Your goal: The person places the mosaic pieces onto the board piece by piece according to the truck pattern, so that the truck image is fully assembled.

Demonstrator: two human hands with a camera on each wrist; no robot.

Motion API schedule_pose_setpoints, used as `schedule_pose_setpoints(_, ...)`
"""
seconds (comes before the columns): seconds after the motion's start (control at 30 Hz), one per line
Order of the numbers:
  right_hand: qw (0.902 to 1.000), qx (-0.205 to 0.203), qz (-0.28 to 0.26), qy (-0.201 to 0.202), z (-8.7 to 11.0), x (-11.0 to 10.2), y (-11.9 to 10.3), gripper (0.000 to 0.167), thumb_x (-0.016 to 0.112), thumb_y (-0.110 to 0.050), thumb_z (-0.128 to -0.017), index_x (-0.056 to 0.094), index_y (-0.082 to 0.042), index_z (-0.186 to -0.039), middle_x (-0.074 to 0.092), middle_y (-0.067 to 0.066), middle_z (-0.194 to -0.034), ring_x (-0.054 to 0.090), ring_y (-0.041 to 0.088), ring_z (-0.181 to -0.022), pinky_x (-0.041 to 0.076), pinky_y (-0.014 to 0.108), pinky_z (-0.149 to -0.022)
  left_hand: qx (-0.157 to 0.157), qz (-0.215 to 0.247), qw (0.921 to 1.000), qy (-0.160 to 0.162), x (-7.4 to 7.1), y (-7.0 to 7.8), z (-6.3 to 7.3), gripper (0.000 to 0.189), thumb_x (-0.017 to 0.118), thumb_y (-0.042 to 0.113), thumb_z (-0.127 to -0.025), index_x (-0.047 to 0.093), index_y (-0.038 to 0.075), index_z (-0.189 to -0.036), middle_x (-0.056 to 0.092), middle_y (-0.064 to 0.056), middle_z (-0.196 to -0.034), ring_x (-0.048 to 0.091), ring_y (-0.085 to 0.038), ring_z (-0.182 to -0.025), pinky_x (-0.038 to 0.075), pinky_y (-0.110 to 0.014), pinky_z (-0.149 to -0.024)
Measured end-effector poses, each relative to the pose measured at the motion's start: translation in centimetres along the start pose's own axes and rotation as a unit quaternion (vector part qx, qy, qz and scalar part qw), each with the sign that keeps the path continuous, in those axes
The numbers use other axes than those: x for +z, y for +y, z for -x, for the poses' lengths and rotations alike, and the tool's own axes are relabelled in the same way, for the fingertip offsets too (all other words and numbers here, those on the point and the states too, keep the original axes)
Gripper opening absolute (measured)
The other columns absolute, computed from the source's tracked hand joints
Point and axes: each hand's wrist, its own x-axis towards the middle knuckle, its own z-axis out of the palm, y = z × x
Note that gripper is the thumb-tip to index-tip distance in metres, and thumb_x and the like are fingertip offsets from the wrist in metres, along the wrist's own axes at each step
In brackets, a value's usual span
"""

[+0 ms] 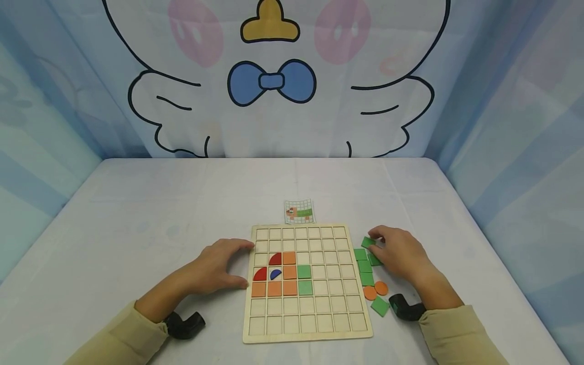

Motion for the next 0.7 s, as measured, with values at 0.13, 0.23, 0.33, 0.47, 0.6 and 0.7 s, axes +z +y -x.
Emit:
schedule_pose_setpoints(0.13,1.0000,0.007,0.001,-0.001,0.01,-0.12,0.16,0.036,0.073,-0.019,-0.091,0.067,0.004,-0.117,0.068,0.017,-0.104,0.062,0.037,-0.096,0.048,0.055,-0.082,0.000,-0.002,1.0000,0.002,0.02,0.04,0.00,0.072,0.087,0.027,-0.077,0.055,0.010,-0.140,0.055,-0.005,-0.141,0.043,-0.031,-0.132,0.033,-0.056,-0.105)
schedule_pose_setpoints(0.23,0.9999,0.012,0.007,0.001,-0.03,-0.16,0.16,0.036,0.072,-0.020,-0.090,0.067,0.004,-0.117,0.068,0.017,-0.102,0.062,0.036,-0.094,0.048,0.055,-0.081,-0.002,-0.003,1.0000,0.001,0.02,0.06,-0.02,0.072,0.087,0.027,-0.077,0.055,0.011,-0.139,0.055,-0.004,-0.141,0.044,-0.030,-0.132,0.033,-0.056,-0.105)
schedule_pose_setpoints(0.33,0.9998,0.013,0.014,0.005,-0.06,-0.18,0.18,0.036,0.072,-0.020,-0.091,0.067,0.005,-0.117,0.068,0.018,-0.102,0.062,0.038,-0.095,0.048,0.056,-0.082,-0.005,-0.004,1.0000,0.000,0.04,0.05,-0.08,0.072,0.087,0.027,-0.077,0.055,0.011,-0.139,0.055,-0.004,-0.141,0.044,-0.029,-0.131,0.033,-0.055,-0.105)
schedule_pose_setpoints(0.47,0.9997,0.014,0.018,0.006,-0.05,-0.21,0.30,0.037,0.073,-0.021,-0.091,0.066,0.006,-0.116,0.068,0.020,-0.102,0.063,0.041,-0.096,0.048,0.057,-0.082,-0.008,-0.004,1.0000,-0.001,0.06,0.05,-0.08,0.072,0.087,0.027,-0.077,0.055,0.011,-0.139,0.055,-0.004,-0.141,0.044,-0.029,-0.131,0.033,-0.055,-0.105)
schedule_pose_setpoints(0.6,0.9997,0.017,0.019,0.003,-0.06,-0.15,0.28,0.037,0.073,-0.020,-0.091,0.066,0.007,-0.116,0.068,0.021,-0.104,0.062,0.042,-0.099,0.048,0.057,-0.083,-0.008,-0.003,1.0000,-0.001,0.08,0.05,-0.07,0.072,0.087,0.027,-0.077,0.055,0.011,-0.140,0.055,-0.004,-0.141,0.044,-0.030,-0.131,0.033,-0.055,-0.105)
schedule_pose_setpoints(0.7,0.9995,0.019,0.023,0.000,-0.09,-0.07,0.20,0.037,0.072,-0.019,-0.091,0.066,0.008,-0.116,0.068,0.022,-0.105,0.062,0.042,-0.100,0.048,0.058,-0.085,-0.007,-0.002,1.0000,-0.003,0.09,0.02,-0.07,0.073,0.087,0.027,-0.077,0.054,0.012,-0.141,0.054,-0.004,-0.141,0.043,-0.030,-0.132,0.032,-0.055,-0.106)
